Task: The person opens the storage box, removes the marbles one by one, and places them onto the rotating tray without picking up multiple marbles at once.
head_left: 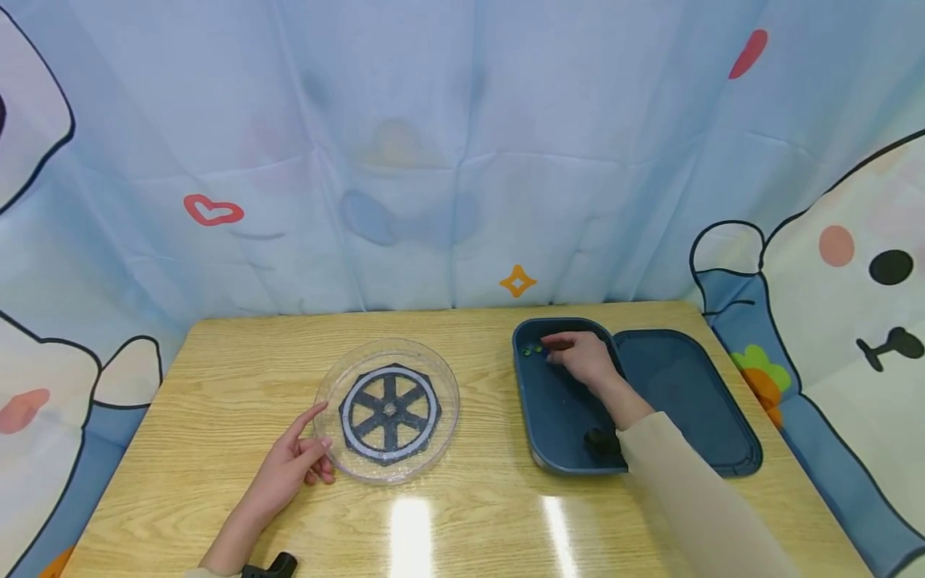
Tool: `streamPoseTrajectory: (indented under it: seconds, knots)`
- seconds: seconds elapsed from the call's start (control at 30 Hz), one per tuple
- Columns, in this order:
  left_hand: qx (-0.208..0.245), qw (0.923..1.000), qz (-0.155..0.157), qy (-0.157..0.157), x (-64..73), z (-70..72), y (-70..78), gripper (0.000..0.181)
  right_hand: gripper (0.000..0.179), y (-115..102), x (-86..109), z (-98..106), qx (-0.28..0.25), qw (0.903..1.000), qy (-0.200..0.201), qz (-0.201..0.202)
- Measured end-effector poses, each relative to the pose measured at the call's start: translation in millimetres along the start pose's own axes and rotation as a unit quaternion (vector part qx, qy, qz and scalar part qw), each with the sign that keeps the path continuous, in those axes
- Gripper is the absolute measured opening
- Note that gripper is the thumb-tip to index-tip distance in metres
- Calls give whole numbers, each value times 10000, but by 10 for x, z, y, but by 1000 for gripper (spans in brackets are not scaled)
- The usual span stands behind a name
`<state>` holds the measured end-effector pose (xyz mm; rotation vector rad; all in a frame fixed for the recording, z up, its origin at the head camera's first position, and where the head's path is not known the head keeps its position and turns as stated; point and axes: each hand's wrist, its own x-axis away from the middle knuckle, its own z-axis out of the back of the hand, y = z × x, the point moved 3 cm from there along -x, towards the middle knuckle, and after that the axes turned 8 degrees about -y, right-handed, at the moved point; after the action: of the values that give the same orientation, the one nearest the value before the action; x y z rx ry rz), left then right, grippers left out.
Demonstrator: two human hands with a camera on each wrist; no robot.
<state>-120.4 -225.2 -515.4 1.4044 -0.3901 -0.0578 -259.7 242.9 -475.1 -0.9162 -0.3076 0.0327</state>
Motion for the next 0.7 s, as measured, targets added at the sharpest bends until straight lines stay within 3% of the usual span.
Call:
streamPoseTrajectory:
  seconds: [0.33,0.7]
  knots:
    - [-56,9999,90,50,23,5,17,59,33,-8,-44,-95,278,9993,52,249]
    - [20,9999,123,25,15,-9,-3,60,27,-26,-95,-179,692,9973,-56,223]
